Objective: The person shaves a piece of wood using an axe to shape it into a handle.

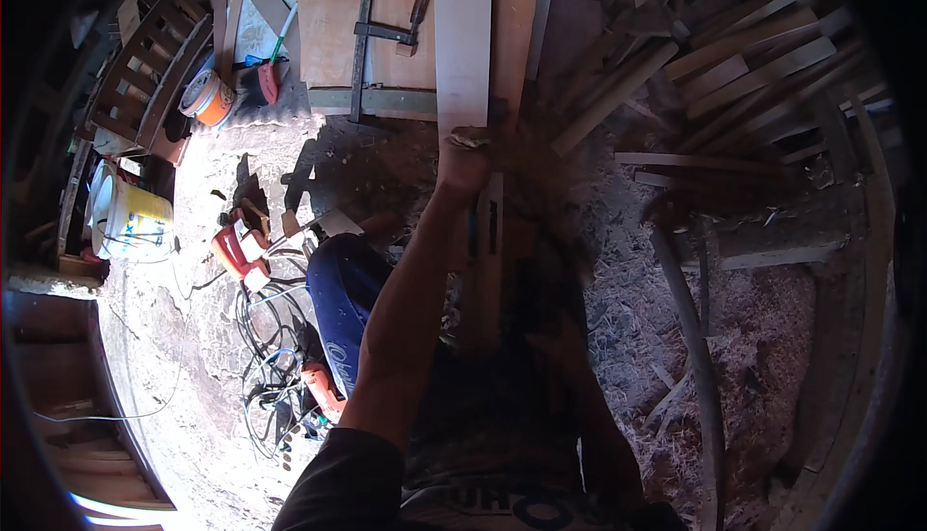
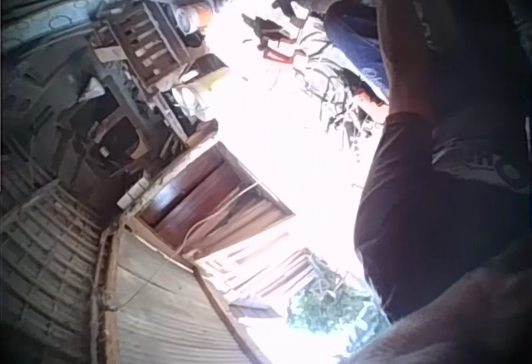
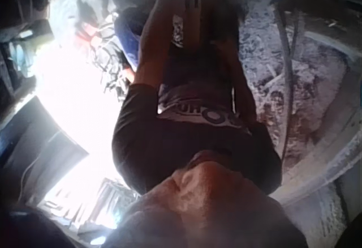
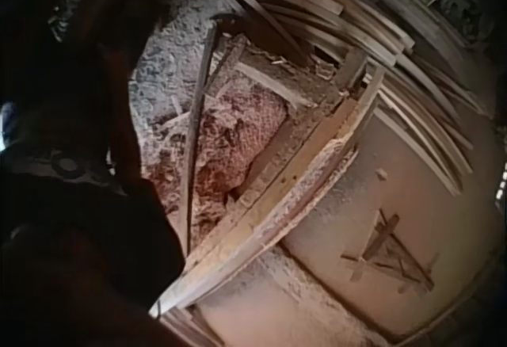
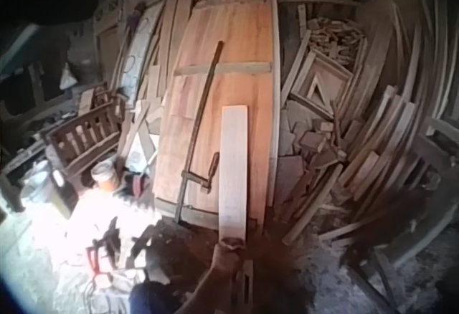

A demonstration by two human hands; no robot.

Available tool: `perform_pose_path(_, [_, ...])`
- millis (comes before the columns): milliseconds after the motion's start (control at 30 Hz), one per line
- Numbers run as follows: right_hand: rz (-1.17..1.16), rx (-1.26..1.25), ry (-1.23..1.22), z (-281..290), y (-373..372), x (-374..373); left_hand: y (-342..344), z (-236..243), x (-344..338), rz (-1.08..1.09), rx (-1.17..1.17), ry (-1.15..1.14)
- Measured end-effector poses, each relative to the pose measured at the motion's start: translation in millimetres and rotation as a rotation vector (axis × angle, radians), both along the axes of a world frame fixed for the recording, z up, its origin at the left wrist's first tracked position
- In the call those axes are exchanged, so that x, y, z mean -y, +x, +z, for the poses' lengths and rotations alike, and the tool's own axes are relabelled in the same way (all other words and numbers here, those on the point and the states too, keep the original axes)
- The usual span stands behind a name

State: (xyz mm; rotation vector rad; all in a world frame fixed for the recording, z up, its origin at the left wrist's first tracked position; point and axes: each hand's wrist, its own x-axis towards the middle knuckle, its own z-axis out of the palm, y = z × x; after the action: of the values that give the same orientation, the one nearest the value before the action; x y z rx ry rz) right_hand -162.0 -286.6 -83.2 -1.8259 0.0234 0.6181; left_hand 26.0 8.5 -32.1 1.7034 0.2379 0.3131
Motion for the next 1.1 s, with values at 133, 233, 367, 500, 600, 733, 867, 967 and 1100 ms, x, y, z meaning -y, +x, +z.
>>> perform_pose_path(133, [-0.056, -0.028, 0.117, -6.9, -1.9, 2.3, -71.4, 30.3, 13.8, -0.041, 0.296, -0.110])
perform_pose_path(233, [-0.093, -0.082, 0.165, -10.7, -2.4, 2.0, -44.4, -6.8, -7.6, -0.193, 0.189, -0.454])
perform_pose_path(367, [0.006, -0.135, 0.038, 11.2, 3.5, -4.5, 21.2, -24.1, -13.2, 0.052, -0.123, -0.233])
perform_pose_path(500, [0.114, 0.009, -0.082, -17.7, -1.5, -6.3, 59.5, -68.2, -26.6, 0.179, -0.365, -0.182])
perform_pose_path(600, [0.130, 0.099, -0.219, -20.0, 1.0, -6.8, 67.8, -64.3, -23.9, 0.144, -0.305, -0.118])
perform_pose_path(733, [0.121, -0.011, -0.073, -13.1, -1.4, -3.7, 47.4, -27.5, -5.3, 0.127, -0.323, -0.025])
perform_pose_path(867, [0.117, -0.055, -0.055, -7.0, 7.5, -8.2, 53.1, -25.8, -14.6, -0.206, -0.604, -0.293])
perform_pose_path(967, [0.124, 0.062, -0.149, -14.0, 15.0, -0.7, 52.4, -27.1, 8.1, -0.568, -0.090, 0.546])
perform_pose_path(1100, [0.346, 0.081, -0.332, 60.8, 18.0, 6.4, 20.6, 86.3, -4.7, -0.229, 0.270, 0.204])
